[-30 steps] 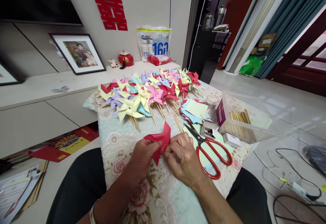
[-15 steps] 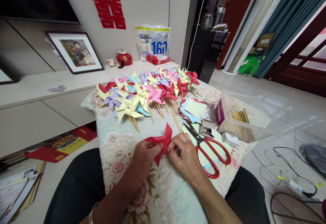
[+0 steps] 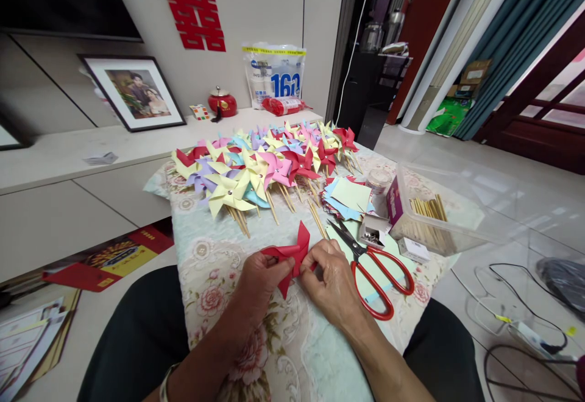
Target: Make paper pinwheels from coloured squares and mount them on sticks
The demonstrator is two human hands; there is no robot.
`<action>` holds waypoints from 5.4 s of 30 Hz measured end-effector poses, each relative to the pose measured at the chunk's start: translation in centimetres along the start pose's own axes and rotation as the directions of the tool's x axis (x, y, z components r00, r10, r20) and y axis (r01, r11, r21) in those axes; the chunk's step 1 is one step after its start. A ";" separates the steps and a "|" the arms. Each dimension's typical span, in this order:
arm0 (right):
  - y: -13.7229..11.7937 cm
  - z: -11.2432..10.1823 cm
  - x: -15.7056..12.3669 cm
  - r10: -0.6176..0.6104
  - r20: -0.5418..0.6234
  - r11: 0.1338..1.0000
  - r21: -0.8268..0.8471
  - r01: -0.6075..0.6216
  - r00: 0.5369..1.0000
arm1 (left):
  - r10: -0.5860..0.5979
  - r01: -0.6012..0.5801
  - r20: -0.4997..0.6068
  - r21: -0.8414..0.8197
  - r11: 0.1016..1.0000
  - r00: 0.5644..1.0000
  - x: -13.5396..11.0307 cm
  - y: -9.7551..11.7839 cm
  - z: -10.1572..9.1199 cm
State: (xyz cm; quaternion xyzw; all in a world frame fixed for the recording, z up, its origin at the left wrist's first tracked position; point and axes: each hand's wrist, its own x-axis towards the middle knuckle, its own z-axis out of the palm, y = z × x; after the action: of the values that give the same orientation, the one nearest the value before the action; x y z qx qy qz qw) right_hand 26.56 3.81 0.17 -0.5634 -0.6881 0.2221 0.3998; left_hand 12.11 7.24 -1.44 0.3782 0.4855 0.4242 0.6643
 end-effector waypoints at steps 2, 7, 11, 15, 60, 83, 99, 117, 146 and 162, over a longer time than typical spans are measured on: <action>0.0 0.0 0.0 -0.004 0.002 1.000 0.001 0.004 1.000 | 0.009 -0.009 0.000 0.021 1.000 1.000 0.0 0.0 0.0; 0.1 0.0 0.0 -0.007 -0.005 1.000 -0.013 0.007 1.000 | 0.034 -0.036 0.025 0.075 0.997 0.999 -0.1 0.1 0.1; 0.1 0.1 0.0 -0.007 0.006 0.999 -0.036 0.007 1.000 | 0.045 -0.045 0.002 0.094 0.995 0.999 -0.1 0.2 0.2; 0.0 -0.2 0.1 -0.017 -0.016 1.000 -0.020 0.017 1.000 | 0.006 -0.002 -0.061 0.058 0.998 0.998 0.2 0.2 0.2; 3.5 -10.8 6.4 0.503 0.270 0.420 -0.907 0.041 0.821 | 0.044 -0.054 -0.043 -0.269 0.962 0.998 0.8 0.2 -0.4; 4.5 -12.0 5.6 0.394 0.324 0.547 -0.835 0.063 0.860 | 0.030 -0.043 -0.048 -0.277 0.960 0.998 0.9 0.5 -0.2; 3.5 -12.3 4.6 0.304 0.083 0.506 -0.858 -0.087 0.949 | 0.008 -0.027 -0.078 -0.239 0.971 0.997 0.6 1.1 0.2; -0.3 -6.0 4.8 0.195 0.047 0.971 -0.150 -0.186 0.980 | 0.021 -0.040 -0.072 -0.281 0.959 0.997 0.8 0.6 -0.1; 0.9 -3.9 4.1 0.292 0.300 0.602 0.680 -0.419 0.908 | 0.073 -0.092 -0.069 -0.327 0.940 0.995 0.9 0.0 -0.3; 1.7 -3.6 4.3 0.420 0.273 0.528 0.703 -0.477 0.866 | 0.058 -0.080 -0.079 -0.318 0.945 0.995 0.7 -0.1 -0.4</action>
State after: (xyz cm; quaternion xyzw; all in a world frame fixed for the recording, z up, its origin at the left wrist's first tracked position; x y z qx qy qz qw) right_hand 30.26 7.83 2.21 -0.4960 -0.3786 0.6001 0.5005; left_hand 11.87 7.88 -1.87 0.2672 0.4191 0.5333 0.6845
